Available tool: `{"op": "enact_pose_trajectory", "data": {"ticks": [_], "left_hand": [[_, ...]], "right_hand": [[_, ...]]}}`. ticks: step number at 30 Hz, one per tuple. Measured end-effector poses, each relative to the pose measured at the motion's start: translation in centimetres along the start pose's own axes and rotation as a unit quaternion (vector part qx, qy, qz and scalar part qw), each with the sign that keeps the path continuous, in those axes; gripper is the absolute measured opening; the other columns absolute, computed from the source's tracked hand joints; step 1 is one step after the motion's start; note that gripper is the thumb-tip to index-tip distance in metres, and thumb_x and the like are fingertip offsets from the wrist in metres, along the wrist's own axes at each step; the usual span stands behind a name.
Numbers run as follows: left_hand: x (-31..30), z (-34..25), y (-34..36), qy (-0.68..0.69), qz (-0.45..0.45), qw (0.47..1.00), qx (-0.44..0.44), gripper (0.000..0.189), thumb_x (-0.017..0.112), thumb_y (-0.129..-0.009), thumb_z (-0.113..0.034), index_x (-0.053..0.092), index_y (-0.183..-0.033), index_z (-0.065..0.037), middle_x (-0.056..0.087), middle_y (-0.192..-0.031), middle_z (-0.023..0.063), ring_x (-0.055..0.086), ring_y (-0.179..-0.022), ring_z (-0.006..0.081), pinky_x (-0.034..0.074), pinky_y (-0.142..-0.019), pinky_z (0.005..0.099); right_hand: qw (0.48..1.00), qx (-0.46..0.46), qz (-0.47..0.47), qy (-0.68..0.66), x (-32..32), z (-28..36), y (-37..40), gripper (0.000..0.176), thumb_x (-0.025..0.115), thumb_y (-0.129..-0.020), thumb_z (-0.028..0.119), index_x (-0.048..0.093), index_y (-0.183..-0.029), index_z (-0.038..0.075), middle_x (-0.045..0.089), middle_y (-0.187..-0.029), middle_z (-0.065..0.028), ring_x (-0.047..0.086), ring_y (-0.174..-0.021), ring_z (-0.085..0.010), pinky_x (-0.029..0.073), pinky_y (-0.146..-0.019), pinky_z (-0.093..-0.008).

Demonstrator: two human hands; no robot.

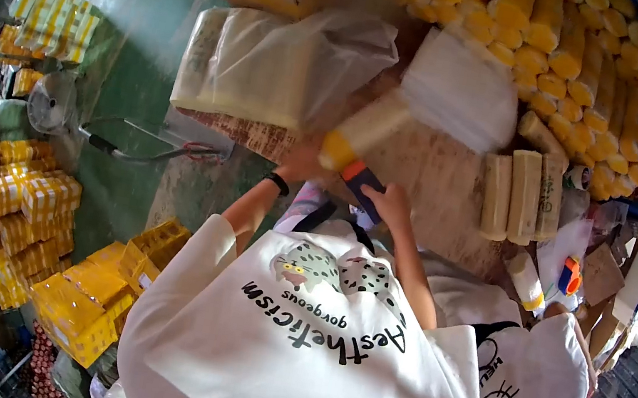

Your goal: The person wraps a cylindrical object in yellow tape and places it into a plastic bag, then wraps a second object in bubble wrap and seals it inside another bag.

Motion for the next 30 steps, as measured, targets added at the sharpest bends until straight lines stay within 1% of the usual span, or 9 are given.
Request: {"op": "enact_pose_trajectory", "data": {"ticks": [1,4,5,8,11,14,17,24,30], "left_hand": [[-0.1,0.0,-0.1,0.018,0.025,0.999,-0.010,0.096,0.073,-0.062,-0.058,0.039,-0.134,-0.004,0.046,-0.133,0.0196,0.050,-0.115,0.0362,0.044,-0.092,0.0408],[3.8,-1.2,1.0,-0.130,-0.099,0.983,0.087,0.094,0.073,-0.063,-0.057,0.040,-0.134,-0.005,0.046,-0.132,0.0197,0.043,-0.123,0.0337,0.038,-0.098,0.0417],[4.3,-0.9,1.1,-0.008,-0.022,1.000,0.013,0.096,0.074,-0.064,-0.052,0.036,-0.137,-0.003,0.041,-0.135,0.0216,0.034,-0.129,0.0361,0.030,-0.105,0.0442],[3.3,-2.6,3.4,-0.085,-0.199,0.971,0.101,0.095,0.077,-0.064,-0.043,0.033,-0.139,-0.003,0.034,-0.140,0.0228,0.032,-0.129,0.0401,0.029,-0.105,0.0460],[1.9,-2.7,4.6,-0.078,-0.186,0.961,0.187,0.098,0.079,-0.063,-0.034,0.027,-0.141,-0.003,0.028,-0.142,0.0233,0.031,-0.128,0.0424,0.029,-0.105,0.0463],[1.4,-4.4,4.8,0.029,-0.217,0.971,0.102,0.106,0.081,-0.059,-0.030,0.022,-0.142,-0.003,0.032,-0.139,0.0234,0.034,-0.126,0.0418,0.031,-0.104,0.0469],[3.7,-0.2,2.5,0.021,-0.258,0.965,0.032,0.112,0.083,-0.057,-0.032,0.019,-0.143,-0.002,0.032,-0.139,0.0232,0.036,-0.124,0.0406,0.032,-0.102,0.0474],[3.6,-0.1,1.7,-0.075,-0.260,0.957,0.102,0.108,0.081,-0.060,-0.038,0.020,-0.142,-0.001,0.034,-0.136,0.0227,0.038,-0.121,0.0398,0.035,-0.099,0.0462],[2.7,-1.2,1.6,-0.098,-0.206,0.969,0.099,0.108,0.079,-0.062,-0.044,0.020,-0.140,0.002,0.035,-0.135,0.0241,0.036,-0.123,0.0402,0.033,-0.101,0.0470]], "right_hand": [[1.000,0.001,0.004,0.004,-1.4,0.9,0.7,0.053,0.068,-0.070,0.052,0.066,-0.074,-0.001,0.064,-0.073,-0.0226,0.064,-0.074,-0.0368,0.048,-0.065,-0.0439],[0.995,-0.068,-0.072,0.031,-4.2,1.3,3.3,0.048,0.068,-0.071,0.050,0.066,-0.074,0.002,0.064,-0.073,-0.0214,0.064,-0.073,-0.0356,0.049,-0.065,-0.0435],[0.996,-0.062,-0.046,0.046,-4.5,1.3,3.4,0.047,0.067,-0.072,0.050,0.066,-0.074,0.003,0.064,-0.072,-0.0208,0.064,-0.072,-0.0353,0.049,-0.066,-0.0433],[0.996,-0.022,0.011,0.080,-4.1,1.0,1.6,0.047,0.066,-0.072,0.051,0.067,-0.074,0.004,0.064,-0.074,-0.0206,0.064,-0.073,-0.0356,0.049,-0.066,-0.0435],[0.994,-0.058,0.024,0.091,-4.3,4.5,0.2,0.051,0.067,-0.071,0.052,0.066,-0.075,0.001,0.064,-0.072,-0.0207,0.064,-0.070,-0.0358,0.049,-0.064,-0.0429],[0.993,-0.087,0.023,0.073,-2.6,7.0,-1.3,0.053,0.067,-0.070,0.053,0.066,-0.074,0.000,0.064,-0.071,-0.0208,0.064,-0.069,-0.0357,0.049,-0.064,-0.0430],[0.992,-0.117,0.007,0.037,-1.7,6.7,-1.9,0.057,0.066,-0.072,0.055,0.065,-0.076,-0.002,0.064,-0.072,-0.0220,0.064,-0.071,-0.0366,0.049,-0.066,-0.0437],[0.996,-0.054,0.059,-0.049,-2.4,-1.2,0.9,0.062,0.065,-0.072,0.058,0.065,-0.079,-0.003,0.064,-0.075,-0.0229,0.064,-0.074,-0.0363,0.049,-0.069,-0.0434],[0.992,-0.069,0.014,0.105,-0.1,-0.4,-1.0,0.051,0.065,-0.073,0.049,0.067,-0.076,-0.003,0.063,-0.070,-0.0219,0.064,-0.069,-0.0363,0.050,-0.062,-0.0435]]}}
Point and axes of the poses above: each hand's wrist, its own y-axis away from the middle knuckle, its own x-axis out of the palm, z = x × y, the point moved 3 cm from there along -y, towards the middle knuckle
